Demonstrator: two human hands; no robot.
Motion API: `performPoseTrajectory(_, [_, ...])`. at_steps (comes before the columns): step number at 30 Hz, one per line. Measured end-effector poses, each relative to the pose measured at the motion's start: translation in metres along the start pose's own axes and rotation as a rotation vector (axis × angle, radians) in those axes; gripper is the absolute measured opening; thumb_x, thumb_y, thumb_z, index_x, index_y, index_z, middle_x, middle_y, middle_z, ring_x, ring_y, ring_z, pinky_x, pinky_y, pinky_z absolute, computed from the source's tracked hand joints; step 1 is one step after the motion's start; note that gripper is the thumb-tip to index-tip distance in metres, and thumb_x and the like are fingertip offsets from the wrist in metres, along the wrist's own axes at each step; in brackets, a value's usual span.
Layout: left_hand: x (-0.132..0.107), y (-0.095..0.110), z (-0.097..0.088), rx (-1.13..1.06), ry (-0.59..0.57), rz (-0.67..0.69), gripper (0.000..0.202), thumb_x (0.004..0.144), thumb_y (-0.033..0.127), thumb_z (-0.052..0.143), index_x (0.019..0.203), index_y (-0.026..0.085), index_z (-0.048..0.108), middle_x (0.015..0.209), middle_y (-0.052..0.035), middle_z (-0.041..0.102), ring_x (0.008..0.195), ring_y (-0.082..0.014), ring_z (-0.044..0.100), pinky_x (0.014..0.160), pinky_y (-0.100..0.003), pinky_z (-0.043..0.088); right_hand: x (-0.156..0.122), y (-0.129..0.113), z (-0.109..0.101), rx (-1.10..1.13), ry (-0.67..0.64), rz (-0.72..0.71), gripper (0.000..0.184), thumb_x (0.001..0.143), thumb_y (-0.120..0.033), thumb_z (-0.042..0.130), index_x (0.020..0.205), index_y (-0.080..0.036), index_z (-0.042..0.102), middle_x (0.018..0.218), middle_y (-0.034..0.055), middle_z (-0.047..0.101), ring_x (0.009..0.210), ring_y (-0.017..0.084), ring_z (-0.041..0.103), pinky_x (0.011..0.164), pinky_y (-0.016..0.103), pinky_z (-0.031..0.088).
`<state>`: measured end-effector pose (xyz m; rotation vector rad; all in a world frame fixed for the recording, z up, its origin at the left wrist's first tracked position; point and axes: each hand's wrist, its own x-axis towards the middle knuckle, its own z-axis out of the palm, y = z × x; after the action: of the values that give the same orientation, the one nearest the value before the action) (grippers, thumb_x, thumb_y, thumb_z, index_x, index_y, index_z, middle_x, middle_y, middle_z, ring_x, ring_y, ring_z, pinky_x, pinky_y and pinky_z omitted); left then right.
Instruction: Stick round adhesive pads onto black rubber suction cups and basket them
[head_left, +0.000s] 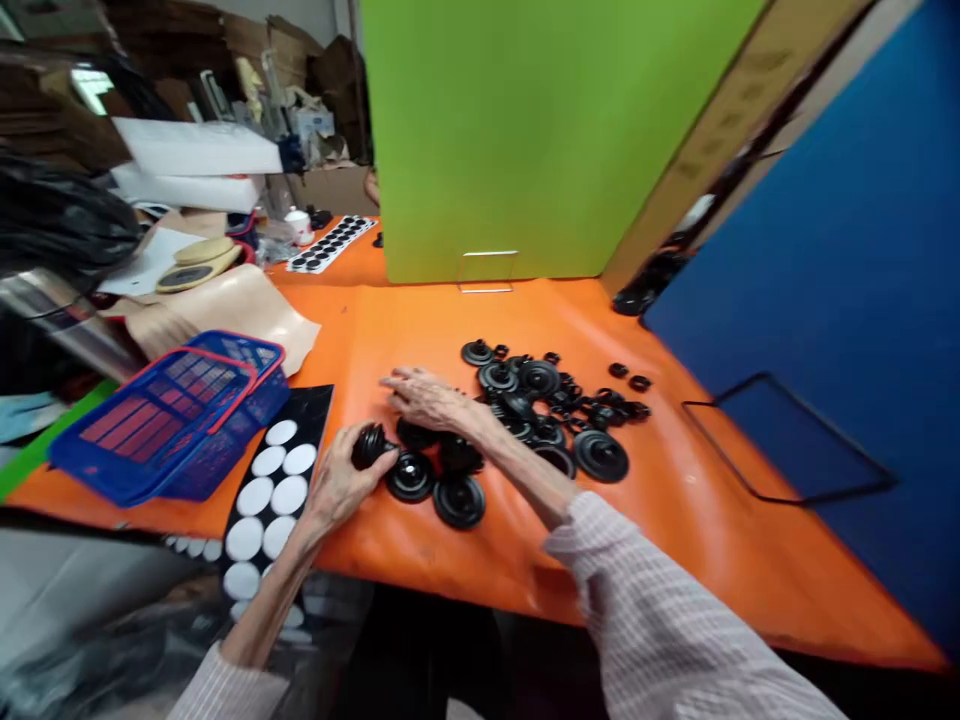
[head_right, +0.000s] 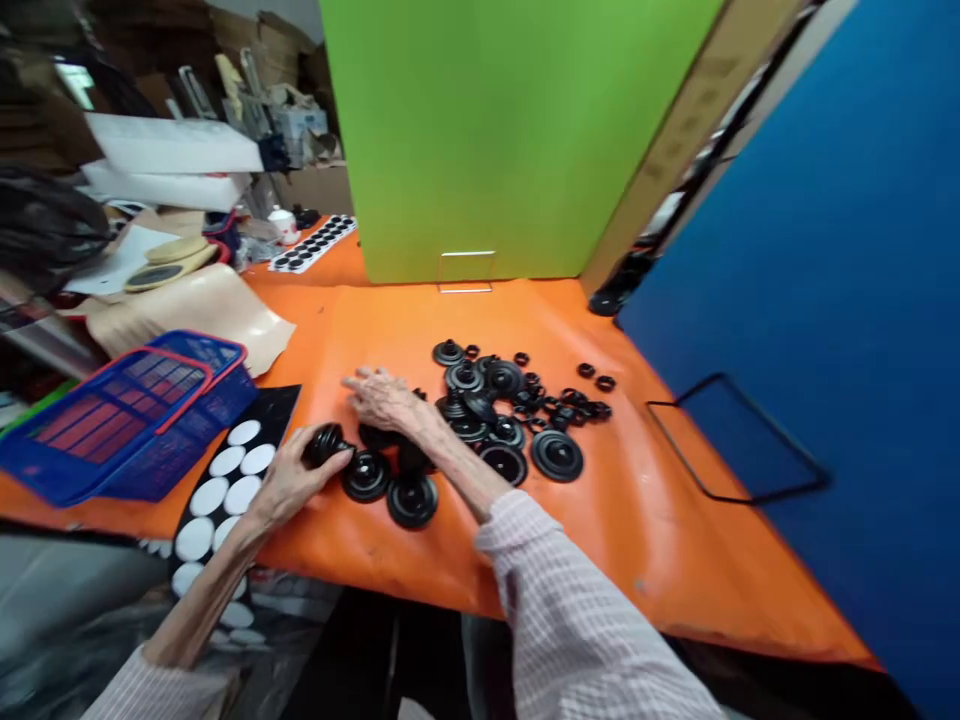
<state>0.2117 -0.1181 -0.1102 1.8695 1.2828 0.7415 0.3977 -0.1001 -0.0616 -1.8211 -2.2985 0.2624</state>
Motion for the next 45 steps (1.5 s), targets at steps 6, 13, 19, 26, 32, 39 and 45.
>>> performPoseTrajectory(6, [-0.008, 0.013, -0.014, -0.711, -0.12, -0.243, 0.037, 0.072, 0.041, 0.073, 0.1, 0.017, 0.068, 0.098, -0.0044, 0.069, 0.095, -0.019, 0.062, 0.087, -0.029, 0.047, -0.056, -0.028, 0.003, 0.308, 0.136, -0.173, 0.048, 0.092, -0.037, 0.053, 0.136, -0.019, 0.044, 0.136, 0.0171, 0.047, 0.126, 0.03, 0.047, 0.103, 0.049, 0.043])
performPoseTrajectory(13, [-0.045, 0.025, -0.029, -0.965, -0.397, -0.37, 0.033, 0.083, 0.039, 0.064, 0.109, 0.019, 0.071, 0.114, -0.0088, 0.07, 0.11, -0.0245, 0.06, 0.092, -0.034, 0.048, -0.113, -0.076, 0.027, 0.567, 0.259, -0.023, 0.048, 0.088, -0.031, 0.061, 0.132, -0.025, 0.044, 0.133, 0.0104, 0.049, 0.121, 0.025, 0.051, 0.103, 0.043, 0.046])
performPoseTrajectory(19, [-0.077, 0.031, -0.026, -1.047, -0.481, -0.369, 0.036, 0.082, 0.034, 0.067, 0.112, 0.017, 0.071, 0.118, -0.0118, 0.069, 0.117, -0.0282, 0.057, 0.099, -0.037, 0.044, -0.148, -0.107, 0.045, 0.605, 0.443, 0.136, 0.057, 0.08, -0.028, 0.071, 0.131, -0.024, 0.045, 0.12, 0.0103, 0.051, 0.115, 0.025, 0.052, 0.1, 0.043, 0.048])
performPoseTrajectory(26, [-0.101, 0.036, -0.008, -1.14, -0.461, -0.41, 0.036, 0.078, 0.034, 0.069, 0.107, 0.014, 0.073, 0.116, -0.0121, 0.069, 0.11, -0.0258, 0.06, 0.091, -0.033, 0.048, -0.174, -0.092, 0.063, 0.514, 0.677, 0.487, 0.046, 0.079, -0.046, 0.067, 0.113, -0.02, 0.05, 0.101, 0.0079, 0.055, 0.096, 0.025, 0.058, 0.087, 0.044, 0.052])
performPoseTrajectory(32, [-0.09, 0.021, -0.009, -0.985, -0.254, -0.381, 0.049, 0.076, 0.045, 0.067, 0.114, 0.013, 0.068, 0.111, -0.0125, 0.068, 0.098, -0.0235, 0.062, 0.078, -0.031, 0.052, -0.181, -0.016, 0.065, 0.254, 0.656, 0.641, 0.059, 0.076, -0.064, 0.058, 0.109, -0.016, 0.053, 0.105, 0.0145, 0.055, 0.099, 0.03, 0.057, 0.087, 0.049, 0.049])
performPoseTrajectory(39, [-0.043, -0.002, 0.026, -0.195, 0.104, 0.054, 0.042, 0.086, 0.044, 0.046, 0.113, 0.016, 0.064, 0.116, -0.0119, 0.065, 0.111, -0.0244, 0.06, 0.102, -0.04, 0.043, -0.123, -0.025, 0.083, 0.092, 0.646, 0.661, 0.052, 0.092, -0.048, 0.042, 0.125, -0.008, 0.049, 0.111, 0.0201, 0.058, 0.107, 0.032, 0.055, 0.094, 0.052, 0.043])
performPoseTrajectory(45, [-0.02, -0.009, 0.035, -0.041, 0.273, 0.029, 0.038, 0.086, 0.047, 0.037, 0.092, 0.017, 0.059, 0.098, -0.0153, 0.066, 0.096, -0.0293, 0.061, 0.092, -0.046, 0.046, -0.148, 0.003, 0.05, 0.012, 0.687, 0.666, 0.037, 0.093, -0.036, 0.041, 0.12, -0.017, 0.057, 0.124, 0.0166, 0.055, 0.114, 0.031, 0.048, 0.098, 0.048, 0.038])
